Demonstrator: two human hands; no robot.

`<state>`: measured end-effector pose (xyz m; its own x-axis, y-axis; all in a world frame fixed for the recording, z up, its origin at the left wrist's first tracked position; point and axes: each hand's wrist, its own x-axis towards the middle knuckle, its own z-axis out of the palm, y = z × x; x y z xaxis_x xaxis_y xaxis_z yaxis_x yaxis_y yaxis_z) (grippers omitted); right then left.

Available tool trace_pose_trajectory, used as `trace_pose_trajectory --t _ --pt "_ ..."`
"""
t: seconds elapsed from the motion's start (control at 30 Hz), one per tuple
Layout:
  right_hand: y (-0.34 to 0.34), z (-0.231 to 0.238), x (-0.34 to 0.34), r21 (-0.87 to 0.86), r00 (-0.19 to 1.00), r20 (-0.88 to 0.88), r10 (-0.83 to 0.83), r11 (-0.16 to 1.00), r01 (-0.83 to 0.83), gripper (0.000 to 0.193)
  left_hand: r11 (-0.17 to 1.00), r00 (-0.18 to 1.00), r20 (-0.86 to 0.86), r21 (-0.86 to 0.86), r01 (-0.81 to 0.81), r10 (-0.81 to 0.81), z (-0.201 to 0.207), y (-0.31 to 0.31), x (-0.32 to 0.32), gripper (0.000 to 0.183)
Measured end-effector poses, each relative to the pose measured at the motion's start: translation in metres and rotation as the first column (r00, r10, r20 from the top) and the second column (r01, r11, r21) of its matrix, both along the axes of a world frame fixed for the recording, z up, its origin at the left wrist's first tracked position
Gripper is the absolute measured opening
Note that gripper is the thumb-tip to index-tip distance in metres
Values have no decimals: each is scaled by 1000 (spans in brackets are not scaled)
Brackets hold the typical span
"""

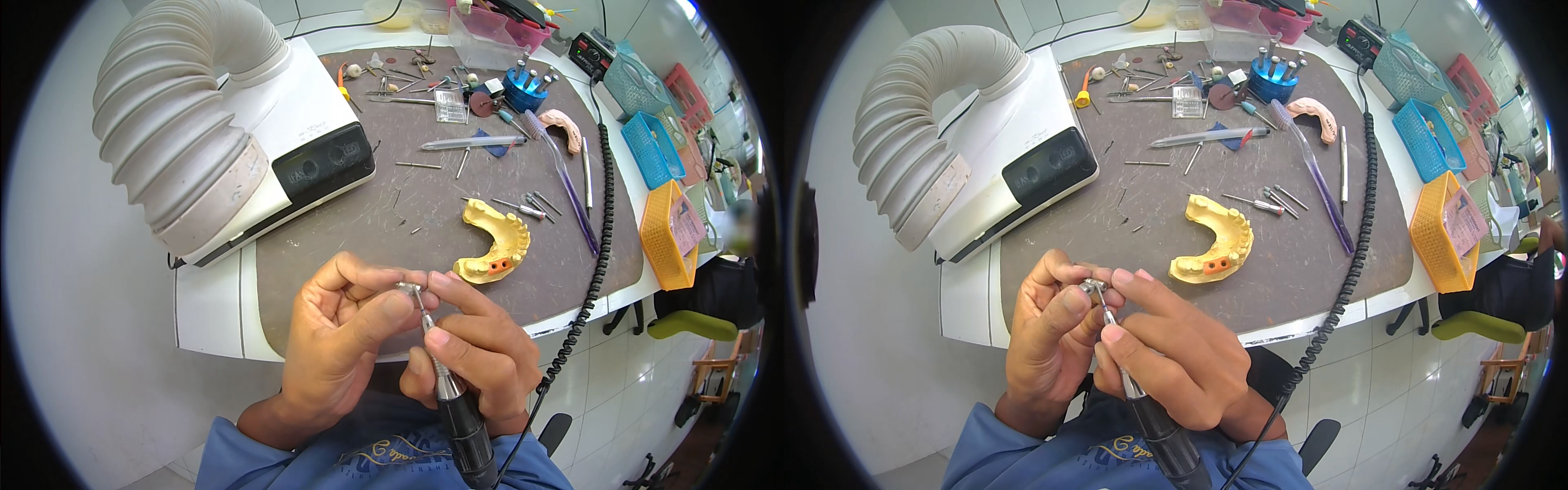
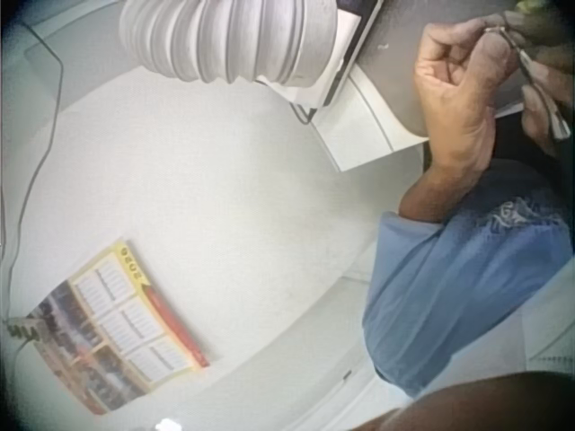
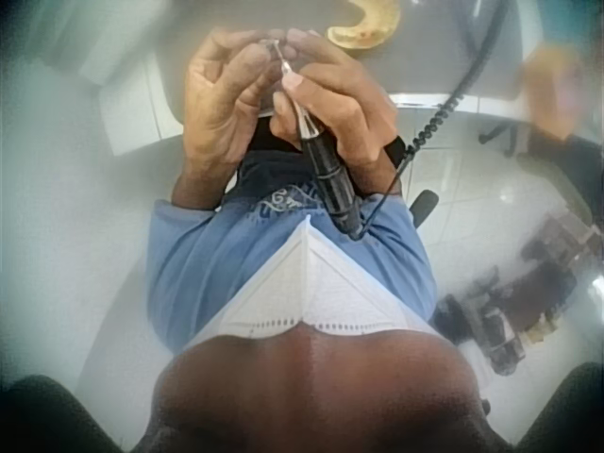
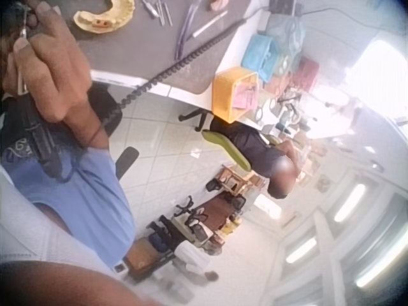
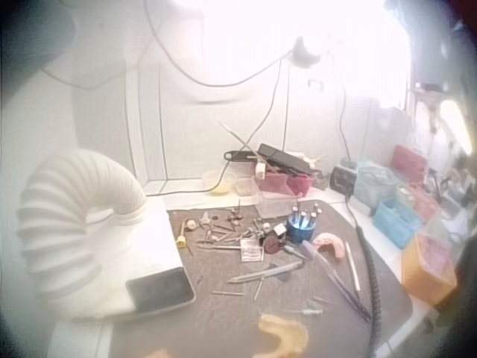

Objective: The person uses a hand drill to grind and shape small metal dental components, likely abutments or posts. They repeatedly insert these components into a yellow dental cast to check fit and alignment, then remove them to continue grinding. The person also switches drill bits during the process.

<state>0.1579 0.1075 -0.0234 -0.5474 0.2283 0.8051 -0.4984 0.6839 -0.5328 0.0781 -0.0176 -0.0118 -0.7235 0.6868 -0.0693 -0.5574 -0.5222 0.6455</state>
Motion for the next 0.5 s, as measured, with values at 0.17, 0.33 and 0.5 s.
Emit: trace_pose_trajectory --t 0.17,0.33,0.5 --pt "3 -6 5 -33 1000 -4 9 999 -9 37 999 1000 25 -31 -18 19 3 0 1 14" --pt "1 -1 5 -38 1000 3 1 999 0 41 999 999 -33 -11 -40 39 -3 1 2 13" --pt "5 -3 4 -6 1000 -2 30 1000 -30 41 999 998 -58 19 -35 36 -9 0 1 15"
